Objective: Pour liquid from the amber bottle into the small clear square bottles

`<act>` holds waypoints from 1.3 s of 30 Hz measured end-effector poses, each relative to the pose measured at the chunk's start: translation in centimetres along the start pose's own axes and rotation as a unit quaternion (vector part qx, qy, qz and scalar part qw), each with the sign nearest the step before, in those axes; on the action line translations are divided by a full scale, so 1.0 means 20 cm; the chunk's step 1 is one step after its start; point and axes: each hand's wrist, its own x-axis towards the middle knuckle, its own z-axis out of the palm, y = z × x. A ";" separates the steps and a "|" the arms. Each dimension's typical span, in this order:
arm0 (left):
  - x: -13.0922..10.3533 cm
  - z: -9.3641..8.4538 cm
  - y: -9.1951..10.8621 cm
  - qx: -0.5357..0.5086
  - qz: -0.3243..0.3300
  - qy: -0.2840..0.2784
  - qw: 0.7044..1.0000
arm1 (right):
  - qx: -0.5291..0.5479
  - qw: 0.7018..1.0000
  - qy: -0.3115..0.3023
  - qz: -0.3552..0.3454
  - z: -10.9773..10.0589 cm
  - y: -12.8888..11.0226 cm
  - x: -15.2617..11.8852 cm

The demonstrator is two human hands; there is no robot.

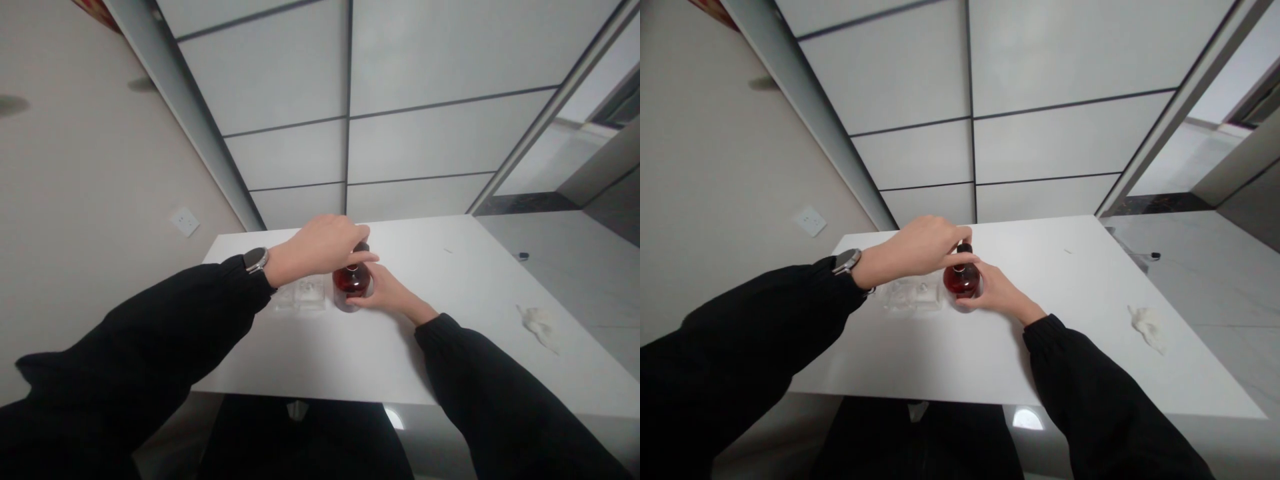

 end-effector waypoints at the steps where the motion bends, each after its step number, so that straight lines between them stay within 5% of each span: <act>1: 0.02 -0.01 -0.03 -0.026 -0.006 0.021 0.999 | 0.003 1.000 0.000 -0.001 0.00 0.00 0.00; 5: 0.15 0.03 -0.22 -0.143 -0.039 0.014 0.989 | 0.012 1.000 -0.003 -0.011 -0.01 -0.01 0.00; 9: 0.27 0.25 -0.40 -0.165 -0.037 -0.058 0.984 | 0.016 1.000 -0.006 -0.021 -0.01 0.00 0.00; 15: 0.33 0.59 -0.46 -0.175 0.014 -0.156 0.972 | 0.031 0.999 -0.011 -0.021 0.00 0.02 0.01; 20: 0.35 0.70 -0.48 -0.184 0.059 -0.181 0.964 | 0.035 0.999 -0.025 -0.019 -0.02 0.02 0.01; 28: 0.36 0.74 -0.47 -0.191 0.083 -0.134 0.969 | 0.038 0.998 -0.049 -0.010 -0.05 -0.02 -0.01; 32: 0.28 0.62 -0.47 -0.208 0.073 -0.085 0.972 | 0.035 0.997 -0.063 0.016 -0.06 -0.05 -0.03; 35: 0.07 0.45 -0.48 -0.230 0.052 -0.027 0.971 | 0.029 0.996 -0.080 0.027 -0.05 -0.08 -0.05; 39: -0.40 0.33 -0.47 -0.276 -0.071 0.111 0.952 | 0.035 0.989 -0.139 0.034 -0.03 -0.14 -0.08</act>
